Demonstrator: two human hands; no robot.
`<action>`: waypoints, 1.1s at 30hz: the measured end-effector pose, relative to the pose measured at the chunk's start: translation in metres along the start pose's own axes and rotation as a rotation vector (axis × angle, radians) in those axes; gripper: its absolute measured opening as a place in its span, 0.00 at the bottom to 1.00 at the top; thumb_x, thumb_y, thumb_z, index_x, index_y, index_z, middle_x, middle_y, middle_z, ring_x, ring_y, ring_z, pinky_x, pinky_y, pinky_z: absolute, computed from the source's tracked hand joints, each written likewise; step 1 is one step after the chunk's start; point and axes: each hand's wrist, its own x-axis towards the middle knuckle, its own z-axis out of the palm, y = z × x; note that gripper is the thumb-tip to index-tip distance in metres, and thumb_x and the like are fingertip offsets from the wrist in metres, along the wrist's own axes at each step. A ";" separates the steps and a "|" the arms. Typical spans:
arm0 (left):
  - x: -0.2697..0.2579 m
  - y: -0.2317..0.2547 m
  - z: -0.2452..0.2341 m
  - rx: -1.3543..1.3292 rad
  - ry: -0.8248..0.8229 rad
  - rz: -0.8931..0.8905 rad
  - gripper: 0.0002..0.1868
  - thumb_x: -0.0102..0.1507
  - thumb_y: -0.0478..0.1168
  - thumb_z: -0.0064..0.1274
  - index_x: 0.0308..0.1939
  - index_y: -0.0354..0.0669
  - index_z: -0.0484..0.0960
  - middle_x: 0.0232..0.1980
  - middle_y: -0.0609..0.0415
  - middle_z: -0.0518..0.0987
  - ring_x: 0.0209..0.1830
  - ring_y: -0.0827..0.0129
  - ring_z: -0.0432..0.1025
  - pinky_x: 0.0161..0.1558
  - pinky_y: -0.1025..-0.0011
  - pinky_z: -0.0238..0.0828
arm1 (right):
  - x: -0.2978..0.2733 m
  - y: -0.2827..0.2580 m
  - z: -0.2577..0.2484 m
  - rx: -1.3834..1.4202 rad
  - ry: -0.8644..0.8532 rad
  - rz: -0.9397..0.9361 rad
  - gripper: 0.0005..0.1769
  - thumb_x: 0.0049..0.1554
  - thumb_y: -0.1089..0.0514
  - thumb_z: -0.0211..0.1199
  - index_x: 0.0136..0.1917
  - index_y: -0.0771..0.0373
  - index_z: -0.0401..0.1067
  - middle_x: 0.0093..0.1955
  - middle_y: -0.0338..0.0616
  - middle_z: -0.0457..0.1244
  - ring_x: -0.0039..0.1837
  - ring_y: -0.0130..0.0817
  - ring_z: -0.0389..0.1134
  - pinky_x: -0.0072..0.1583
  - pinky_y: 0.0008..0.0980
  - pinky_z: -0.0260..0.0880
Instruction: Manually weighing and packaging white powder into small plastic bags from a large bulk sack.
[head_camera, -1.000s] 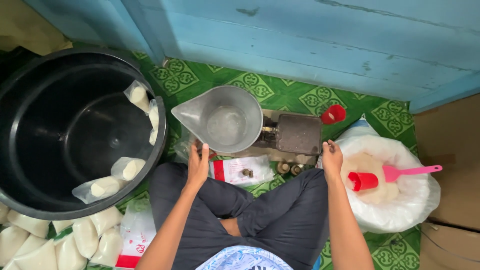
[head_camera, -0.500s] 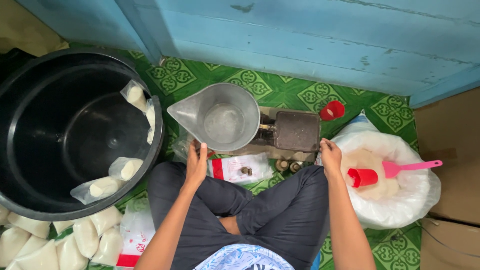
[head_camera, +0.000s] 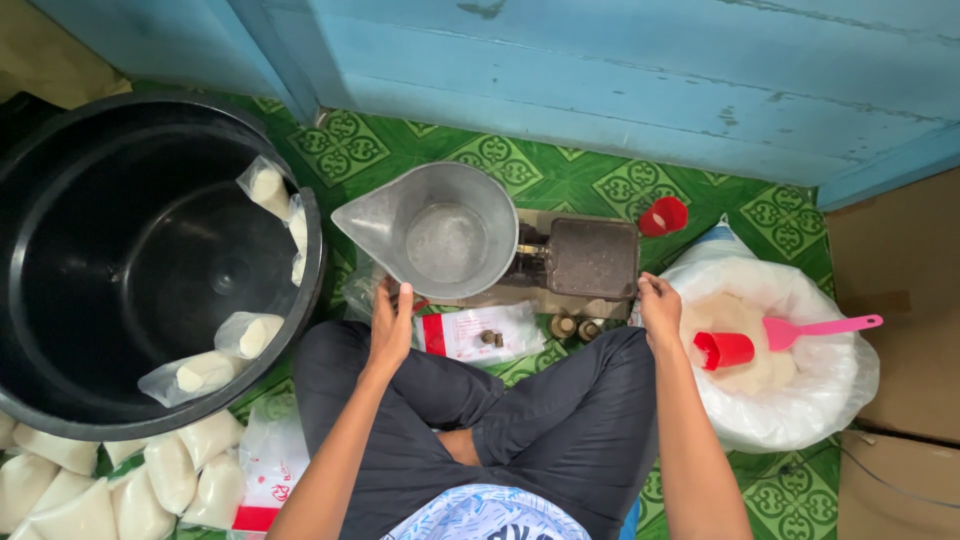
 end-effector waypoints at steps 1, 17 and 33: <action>-0.002 0.003 0.000 0.000 0.000 -0.001 0.34 0.71 0.59 0.32 0.69 0.33 0.55 0.68 0.29 0.60 0.67 0.37 0.60 0.66 0.49 0.60 | 0.001 0.001 -0.001 -0.001 0.000 0.000 0.20 0.57 0.53 0.61 0.59 0.65 0.74 0.51 0.61 0.67 0.53 0.47 0.70 0.47 0.38 0.74; -0.002 -0.002 -0.004 -0.012 0.004 0.029 0.32 0.72 0.57 0.32 0.66 0.32 0.58 0.64 0.29 0.63 0.65 0.36 0.62 0.64 0.48 0.61 | 0.011 0.015 -0.002 -0.067 -0.028 -0.027 0.20 0.57 0.55 0.61 0.61 0.63 0.74 0.50 0.57 0.68 0.54 0.47 0.70 0.49 0.42 0.72; 0.000 -0.006 -0.005 -0.002 0.004 0.006 0.33 0.72 0.58 0.31 0.68 0.34 0.58 0.65 0.32 0.63 0.65 0.39 0.63 0.65 0.52 0.62 | -0.012 -0.014 -0.005 -0.126 -0.040 -0.008 0.21 0.58 0.52 0.61 0.62 0.62 0.74 0.52 0.56 0.68 0.60 0.51 0.67 0.58 0.47 0.67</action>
